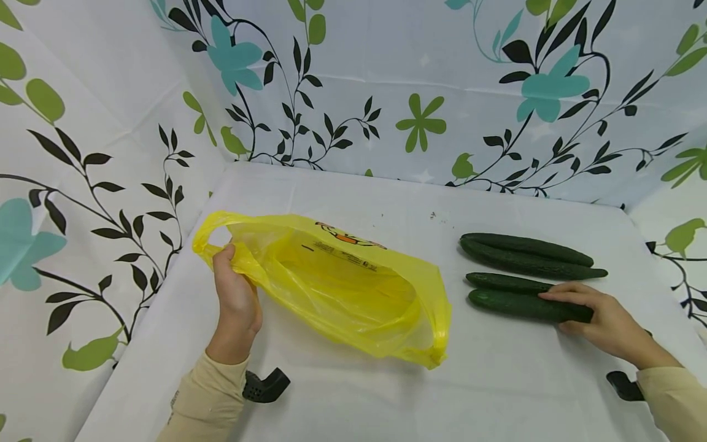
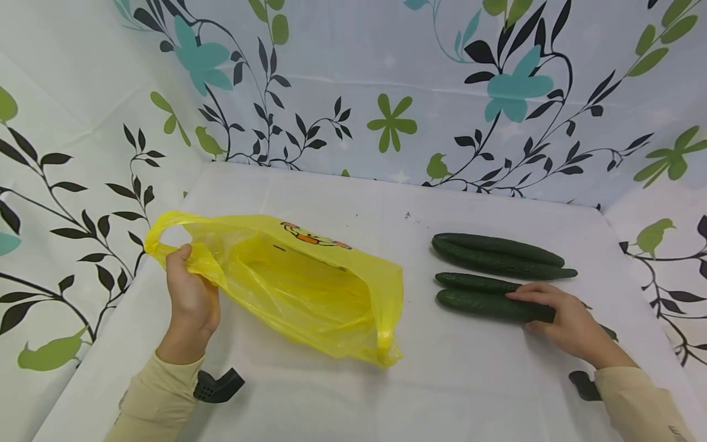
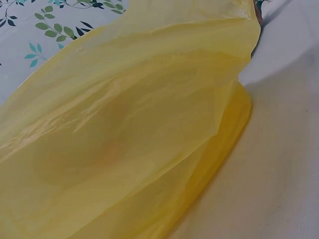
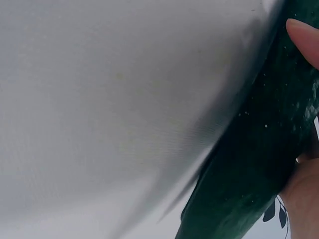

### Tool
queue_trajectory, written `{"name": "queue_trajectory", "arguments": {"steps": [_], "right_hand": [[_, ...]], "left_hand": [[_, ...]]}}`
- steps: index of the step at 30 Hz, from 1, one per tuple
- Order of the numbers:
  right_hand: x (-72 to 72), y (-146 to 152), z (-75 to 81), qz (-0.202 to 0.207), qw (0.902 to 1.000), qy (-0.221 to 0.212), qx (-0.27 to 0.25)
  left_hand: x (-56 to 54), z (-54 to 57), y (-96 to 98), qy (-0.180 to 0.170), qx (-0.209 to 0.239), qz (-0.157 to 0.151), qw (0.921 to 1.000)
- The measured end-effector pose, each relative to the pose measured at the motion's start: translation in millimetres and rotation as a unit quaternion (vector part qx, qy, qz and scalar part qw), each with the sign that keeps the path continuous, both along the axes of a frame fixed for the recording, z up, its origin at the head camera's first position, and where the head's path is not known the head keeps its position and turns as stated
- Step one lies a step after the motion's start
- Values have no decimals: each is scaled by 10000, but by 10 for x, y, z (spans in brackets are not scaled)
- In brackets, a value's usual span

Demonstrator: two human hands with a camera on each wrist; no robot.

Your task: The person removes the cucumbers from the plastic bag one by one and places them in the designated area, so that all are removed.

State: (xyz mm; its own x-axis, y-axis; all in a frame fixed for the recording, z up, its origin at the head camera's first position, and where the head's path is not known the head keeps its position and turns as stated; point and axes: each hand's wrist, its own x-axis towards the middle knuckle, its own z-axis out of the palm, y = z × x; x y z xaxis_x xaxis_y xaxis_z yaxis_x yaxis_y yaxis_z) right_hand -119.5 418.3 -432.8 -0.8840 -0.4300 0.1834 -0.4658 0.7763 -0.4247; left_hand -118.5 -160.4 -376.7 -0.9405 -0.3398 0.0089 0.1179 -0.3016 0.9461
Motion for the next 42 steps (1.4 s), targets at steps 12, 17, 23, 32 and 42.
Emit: {"name": "queue_trajectory", "arguments": {"steps": [12, 17, 23, 32, 42], "right_hand": [[7, -57, -33, -398, 9962, 530, 569], [12, -82, 8, -429, 9946, 582, 748], [51, -111, 81, -704, 9966, 3, 435], [59, -226, 198, -794, 9963, -339, -41], [-17, -388, 367, -649, 9964, -512, -193]], "left_hand": [[-11, -17, 31, -13, 113, 2, 9999], [-9, -55, 45, 35, 167, 41, 9998], [14, -119, 54, -61, 158, -12, 9999], [16, -161, 79, 369, 332, 26, 9988], [36, -49, 5, 1412, 514, 909, 9845]]}}
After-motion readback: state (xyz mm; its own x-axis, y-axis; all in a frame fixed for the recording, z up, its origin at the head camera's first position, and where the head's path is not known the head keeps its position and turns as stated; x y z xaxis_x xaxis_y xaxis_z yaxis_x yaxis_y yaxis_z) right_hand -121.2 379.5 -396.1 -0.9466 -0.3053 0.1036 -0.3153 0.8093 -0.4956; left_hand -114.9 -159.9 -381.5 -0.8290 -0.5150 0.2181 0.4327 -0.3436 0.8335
